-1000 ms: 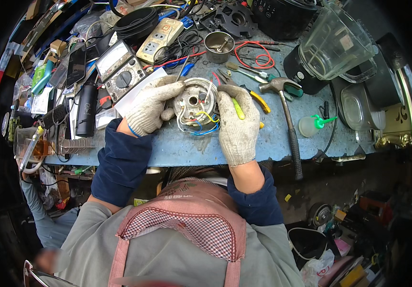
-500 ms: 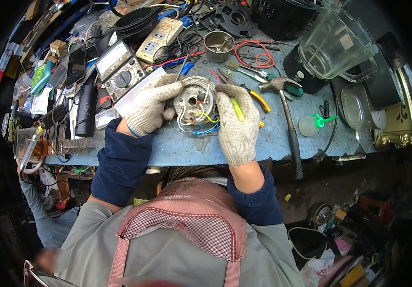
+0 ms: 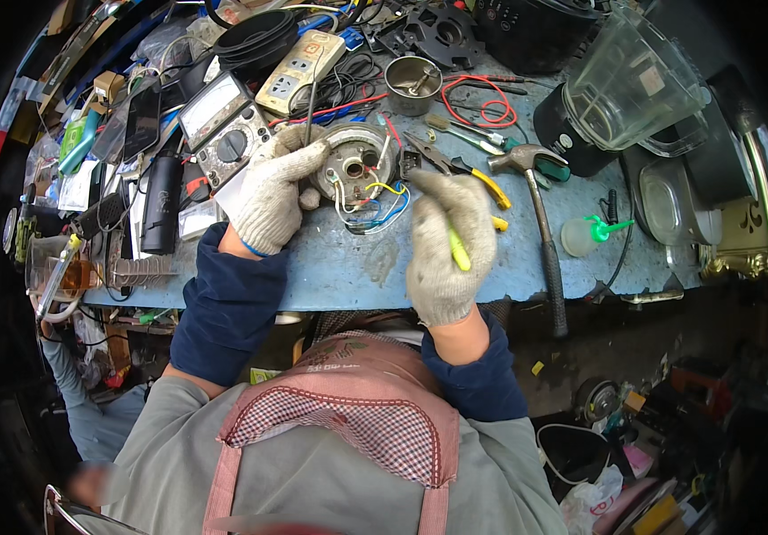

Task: The person uses a screwdriver and pliers to disassemble and reassemble a small cylindrical electrical component on a cluttered workbench. They remove a metal cover, adjust internal wires, and replace the cover, occasionally reaching for tools from a nearby toolbox.

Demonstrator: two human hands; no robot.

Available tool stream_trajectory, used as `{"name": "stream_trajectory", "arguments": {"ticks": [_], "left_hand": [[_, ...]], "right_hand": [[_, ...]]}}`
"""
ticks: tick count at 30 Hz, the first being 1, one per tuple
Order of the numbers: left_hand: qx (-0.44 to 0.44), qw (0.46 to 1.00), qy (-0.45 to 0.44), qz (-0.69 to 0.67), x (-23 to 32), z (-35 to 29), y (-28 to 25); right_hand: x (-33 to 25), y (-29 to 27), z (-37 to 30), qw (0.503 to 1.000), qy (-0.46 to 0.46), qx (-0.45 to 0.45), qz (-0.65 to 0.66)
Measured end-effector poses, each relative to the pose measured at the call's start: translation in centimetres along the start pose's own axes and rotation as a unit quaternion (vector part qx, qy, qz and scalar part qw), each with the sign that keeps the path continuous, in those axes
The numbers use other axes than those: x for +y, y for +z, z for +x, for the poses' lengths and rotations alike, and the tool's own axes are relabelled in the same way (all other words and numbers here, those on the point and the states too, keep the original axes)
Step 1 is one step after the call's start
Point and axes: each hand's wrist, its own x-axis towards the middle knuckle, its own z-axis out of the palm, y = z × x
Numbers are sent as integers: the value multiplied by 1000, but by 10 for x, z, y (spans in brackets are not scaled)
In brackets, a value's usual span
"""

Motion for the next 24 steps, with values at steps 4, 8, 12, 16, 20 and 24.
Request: {"name": "stream_trajectory", "arguments": {"ticks": [4, 8, 12, 16, 20, 24], "left_hand": [[14, 999, 18, 31, 2, -3, 6], [27, 998, 24, 53, 8, -9, 13], [31, 997, 34, 69, 8, -12, 14], [35, 994, 44, 95, 5, -11, 12], [39, 994, 46, 94, 5, -12, 11], [54, 993, 49, 93, 7, -16, 19]], "right_hand": [[-11, 11, -7, 991, 103, -4, 87], [-6, 9, 2, 995, 65, -76, -32], [-3, 21, 4, 988, -6, -87, -127], [-6, 23, 3, 992, 47, -77, -90], [-18, 17, 11, 957, 255, -32, 132], [-11, 24, -3, 991, 17, -55, -121]]}}
